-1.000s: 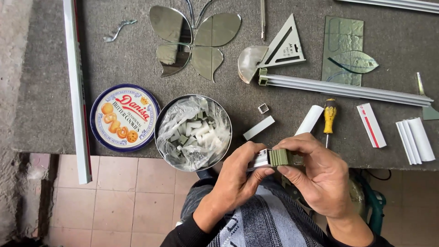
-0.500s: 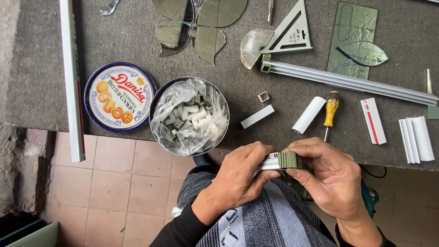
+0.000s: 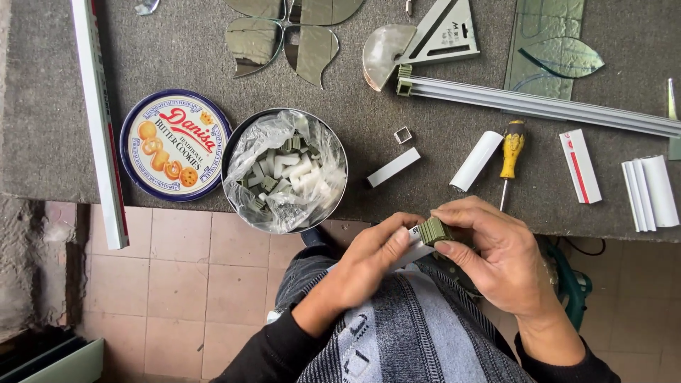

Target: Inserting small plastic connectors into the ends of aluminum profiles on a workshop table for assembly.

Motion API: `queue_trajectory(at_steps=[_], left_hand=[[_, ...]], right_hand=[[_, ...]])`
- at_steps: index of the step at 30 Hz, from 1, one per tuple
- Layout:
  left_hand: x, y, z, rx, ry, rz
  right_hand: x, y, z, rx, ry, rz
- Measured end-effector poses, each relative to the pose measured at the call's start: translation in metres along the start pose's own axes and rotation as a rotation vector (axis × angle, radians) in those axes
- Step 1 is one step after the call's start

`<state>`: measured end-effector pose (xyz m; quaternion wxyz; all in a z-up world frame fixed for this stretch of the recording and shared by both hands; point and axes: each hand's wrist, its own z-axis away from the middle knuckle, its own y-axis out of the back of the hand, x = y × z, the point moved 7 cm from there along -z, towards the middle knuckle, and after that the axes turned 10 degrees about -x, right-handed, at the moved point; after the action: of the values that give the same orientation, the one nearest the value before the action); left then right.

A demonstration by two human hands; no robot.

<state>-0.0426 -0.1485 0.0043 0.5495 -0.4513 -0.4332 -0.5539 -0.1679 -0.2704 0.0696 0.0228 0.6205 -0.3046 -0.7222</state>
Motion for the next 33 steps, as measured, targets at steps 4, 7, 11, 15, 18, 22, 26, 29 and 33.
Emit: queue_trajectory(at_steps=[4,7,11,15,18,22,26,29,33], left_hand=[[-0.010,-0.009,-0.009,-0.243,-0.012,0.694],[-0.014,-0.008,-0.013,-0.300,-0.006,0.797],[-0.001,-0.004,-0.007,-0.243,-0.071,0.799],[0.001,0.003,-0.022,-0.130,-0.225,0.492],[-0.022,-0.001,-0.050,0.018,-0.227,0.148],[-0.059,0.000,-0.088,0.229,-0.380,0.112],[-0.067,0.000,-0.105,0.265,-0.426,0.092],[-0.057,0.003,-0.102,0.266,-0.430,0.046],[-0.067,0.004,-0.096,0.304,-0.415,-0.003]], right_hand=[[0.005,-0.006,-0.002,-0.024,0.003,-0.027],[0.001,-0.005,-0.007,-0.028,0.021,-0.007],[0.015,-0.008,0.002,-0.113,0.085,-0.008],[0.124,0.019,0.039,0.207,-0.153,-0.391],[0.236,0.038,0.094,0.506,-0.641,0.279],[0.312,0.022,0.111,0.484,-0.747,0.596],[0.343,0.026,0.113,0.433,-0.718,0.672],[0.343,0.037,0.127,0.529,-0.810,0.360],[0.232,0.026,0.127,0.549,-0.654,0.198]])
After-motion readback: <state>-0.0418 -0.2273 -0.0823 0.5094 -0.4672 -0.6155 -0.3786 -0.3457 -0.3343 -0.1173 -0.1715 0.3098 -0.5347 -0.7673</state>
